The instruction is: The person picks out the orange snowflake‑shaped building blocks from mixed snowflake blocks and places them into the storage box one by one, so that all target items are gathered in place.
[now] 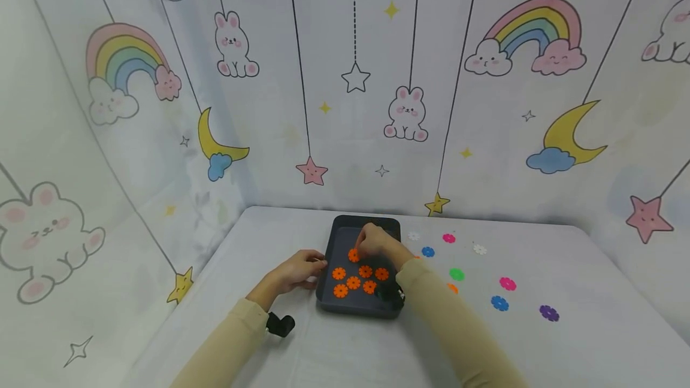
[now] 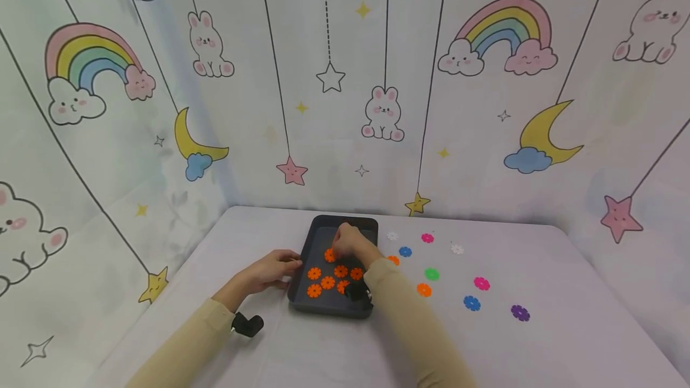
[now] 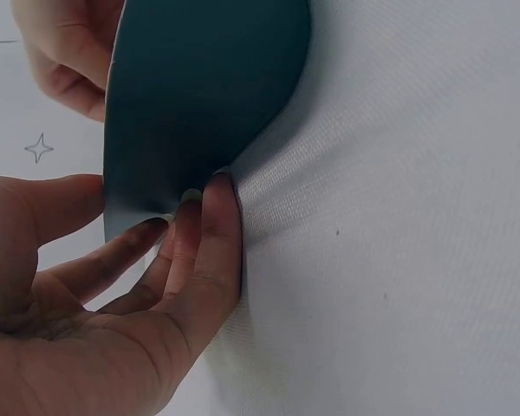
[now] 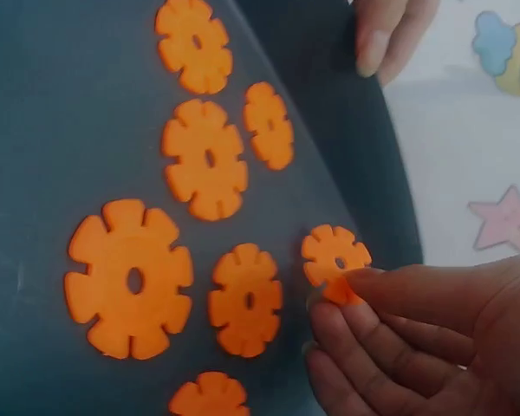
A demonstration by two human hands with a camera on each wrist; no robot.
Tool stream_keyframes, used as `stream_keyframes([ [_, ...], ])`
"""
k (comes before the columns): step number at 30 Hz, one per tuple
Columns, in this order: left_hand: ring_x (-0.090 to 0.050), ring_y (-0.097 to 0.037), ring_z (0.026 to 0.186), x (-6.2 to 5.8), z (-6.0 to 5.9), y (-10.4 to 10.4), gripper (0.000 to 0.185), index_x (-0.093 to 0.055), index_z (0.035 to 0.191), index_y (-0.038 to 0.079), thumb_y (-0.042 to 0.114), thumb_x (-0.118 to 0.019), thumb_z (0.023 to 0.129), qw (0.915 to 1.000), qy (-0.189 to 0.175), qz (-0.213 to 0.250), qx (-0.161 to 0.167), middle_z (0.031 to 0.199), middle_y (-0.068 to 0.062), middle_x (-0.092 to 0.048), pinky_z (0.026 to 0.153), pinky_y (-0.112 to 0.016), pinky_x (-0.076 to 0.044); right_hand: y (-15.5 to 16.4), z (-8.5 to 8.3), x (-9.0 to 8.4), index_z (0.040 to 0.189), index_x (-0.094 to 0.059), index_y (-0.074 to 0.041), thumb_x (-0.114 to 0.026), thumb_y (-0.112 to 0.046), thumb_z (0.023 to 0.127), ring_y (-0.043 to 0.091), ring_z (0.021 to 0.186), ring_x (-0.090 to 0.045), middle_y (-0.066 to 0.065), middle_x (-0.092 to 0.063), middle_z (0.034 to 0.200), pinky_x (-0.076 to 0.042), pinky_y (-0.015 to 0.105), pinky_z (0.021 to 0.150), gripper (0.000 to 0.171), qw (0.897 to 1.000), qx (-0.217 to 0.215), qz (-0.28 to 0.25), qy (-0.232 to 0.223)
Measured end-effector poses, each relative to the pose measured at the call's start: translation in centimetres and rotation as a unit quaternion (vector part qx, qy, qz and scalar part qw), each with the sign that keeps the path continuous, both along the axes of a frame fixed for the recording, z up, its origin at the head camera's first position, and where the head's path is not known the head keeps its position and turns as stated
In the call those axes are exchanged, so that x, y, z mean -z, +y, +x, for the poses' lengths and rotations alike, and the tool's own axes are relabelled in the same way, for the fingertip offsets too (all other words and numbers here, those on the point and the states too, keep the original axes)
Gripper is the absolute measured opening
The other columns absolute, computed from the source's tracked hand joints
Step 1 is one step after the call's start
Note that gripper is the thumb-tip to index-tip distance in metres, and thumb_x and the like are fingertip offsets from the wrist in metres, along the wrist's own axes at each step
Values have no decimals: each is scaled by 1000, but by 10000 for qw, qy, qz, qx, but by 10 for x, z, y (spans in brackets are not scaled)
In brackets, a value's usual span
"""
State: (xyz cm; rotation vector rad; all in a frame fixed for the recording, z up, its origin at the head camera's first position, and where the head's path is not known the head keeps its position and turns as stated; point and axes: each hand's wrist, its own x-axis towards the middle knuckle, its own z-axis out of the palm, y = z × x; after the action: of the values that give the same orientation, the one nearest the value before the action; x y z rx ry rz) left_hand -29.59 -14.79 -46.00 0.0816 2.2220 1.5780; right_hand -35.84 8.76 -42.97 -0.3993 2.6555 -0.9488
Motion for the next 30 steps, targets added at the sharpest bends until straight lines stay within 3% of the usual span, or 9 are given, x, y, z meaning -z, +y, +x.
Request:
stream_keyframes([
  [10,-63,-29,112,1,-1,1,43,-51,141,-6,18,-58,105,10000,-15,-26,26,128,-18,-62,87,-45,-60,-3,0,9,94,-76,-2,-74,0,87,19,82,-65,6,-72,90,-57,36,78,8,9999,-13,11,-121],
  [17,-62,-30,112,-1,-1,1,42,-51,141,-6,16,-58,105,10000,-40,-31,-54,127,-18,-61,87,-44,-60,-9,1,11,100,-77,-2,-77,-2,87,23,90,-66,9,-71,101,-57,37,80,13,9996,-41,224,169],
  [23,-62,-30,111,-1,0,0,42,-51,141,-5,17,-58,105,9999,-81,-21,-87,127,-18,-61,86,-43,-60,-8,4,1,101,-77,-4,-78,-6,88,26,96,-67,9,-72,104,-58,39,82,14,9984,-168,437,327],
  [30,-63,-29,109,-1,-1,-1,42,-51,140,-7,16,-58,105,10000,-40,63,32,126,-18,-62,84,-43,-60,8,14,-19,110,-75,-2,-80,-14,89,25,97,-67,8,-72,107,-58,41,83,25,9968,-506,246,569],
])
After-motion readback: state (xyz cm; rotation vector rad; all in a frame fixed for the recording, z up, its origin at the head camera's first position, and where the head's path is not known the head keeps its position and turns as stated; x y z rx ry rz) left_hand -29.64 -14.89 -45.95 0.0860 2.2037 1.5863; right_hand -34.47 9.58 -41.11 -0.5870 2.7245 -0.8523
